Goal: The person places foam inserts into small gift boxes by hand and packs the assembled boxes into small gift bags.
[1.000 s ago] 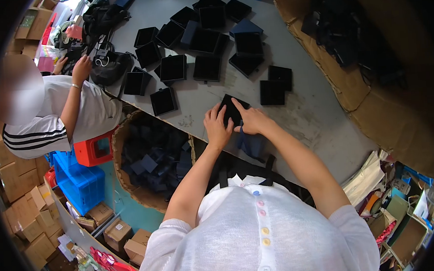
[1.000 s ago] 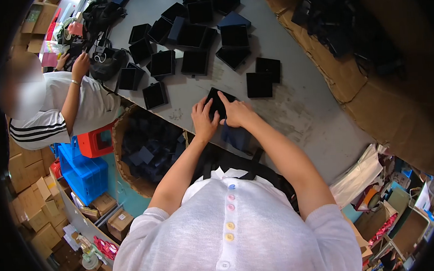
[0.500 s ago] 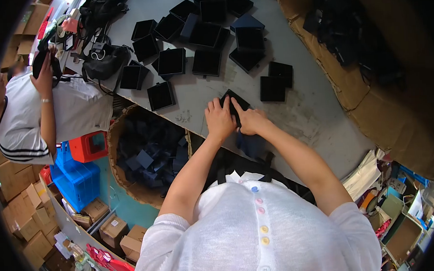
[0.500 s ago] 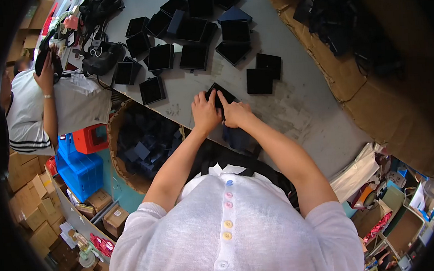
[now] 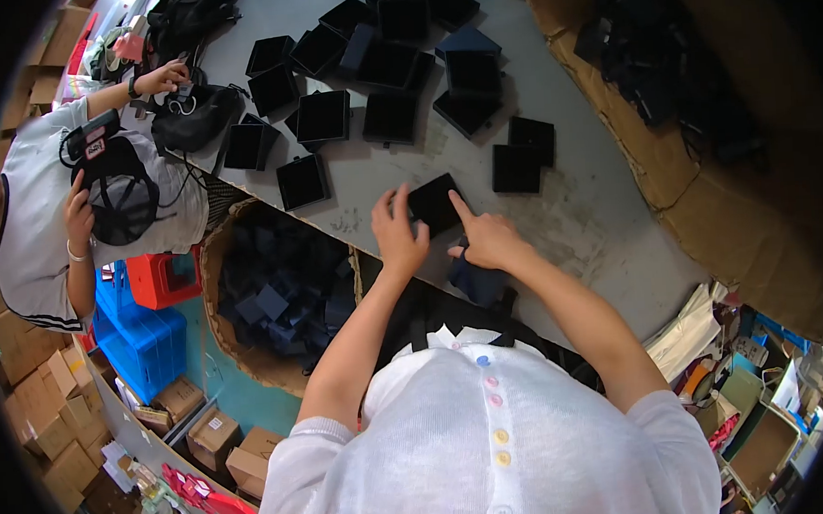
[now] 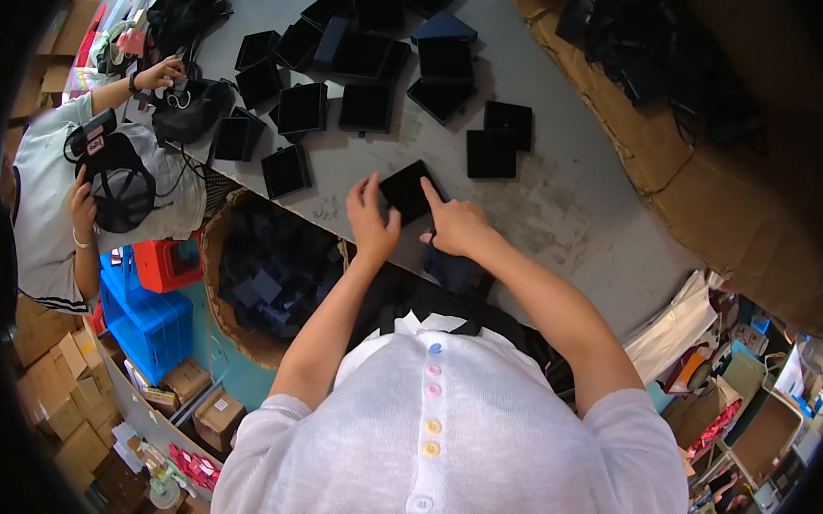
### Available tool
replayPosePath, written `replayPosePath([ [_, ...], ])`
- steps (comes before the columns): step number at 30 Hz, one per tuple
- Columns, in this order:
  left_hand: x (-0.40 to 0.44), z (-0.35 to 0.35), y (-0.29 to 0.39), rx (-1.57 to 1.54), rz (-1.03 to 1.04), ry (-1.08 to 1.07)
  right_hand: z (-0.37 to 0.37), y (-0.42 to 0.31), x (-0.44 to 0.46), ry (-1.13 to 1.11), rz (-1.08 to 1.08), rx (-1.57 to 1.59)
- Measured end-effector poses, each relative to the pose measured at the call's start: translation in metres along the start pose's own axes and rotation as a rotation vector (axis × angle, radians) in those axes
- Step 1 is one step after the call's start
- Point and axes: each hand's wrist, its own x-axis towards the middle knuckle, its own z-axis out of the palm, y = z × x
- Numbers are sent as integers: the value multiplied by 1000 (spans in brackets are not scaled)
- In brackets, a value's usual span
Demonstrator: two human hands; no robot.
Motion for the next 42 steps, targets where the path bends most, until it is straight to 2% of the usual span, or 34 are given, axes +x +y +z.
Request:
replayPosePath([
  [2,-18,-4,-3,4,-70,4,-2,11,-14,25,-8,76],
  [4,-25,-11,2,-6,-28,20,-6,24,-22,58,-23,144],
  [6,-24,-16,4,-8,-31,-39,-9,40,-32,86,-6,338],
  [8,-18,-19,5,-30,60,-73,-6,56,-38,150,-10,380],
  [10,-10,-22,2,-46,88,-99,-11,63,-50,177,73,495],
  [11,-7,-21,1,-56,119,-124,-7,68,-53,243,65,516],
  [15,-5,-19,7,-57,234,-209,-4,79,-64,228,143,526],
  [17,-7,-18,18,59,330,-344,3,82,-66,276,128,512],
  [20,-9,-5,20,213,335,-375,4,78,-68,254,146,556],
  [26,-10,4,12,309,431,-365,8,74,-61,247,166,572],
  [30,-7,0,13,306,441,-361,18,85,-59,249,141,618],
  [33,13,-27,16,17,249,-418,20,99,-64,311,126,674],
  [37,59,-56,-5,70,263,-497,19,108,-73,328,220,733],
  [39,76,-61,-5,254,490,-723,18,108,-74,326,244,746],
  [40,80,-54,-5,250,486,-720,16,108,-74,311,256,774],
  [42,85,-33,1,320,689,-779,13,105,-72,294,268,795],
])
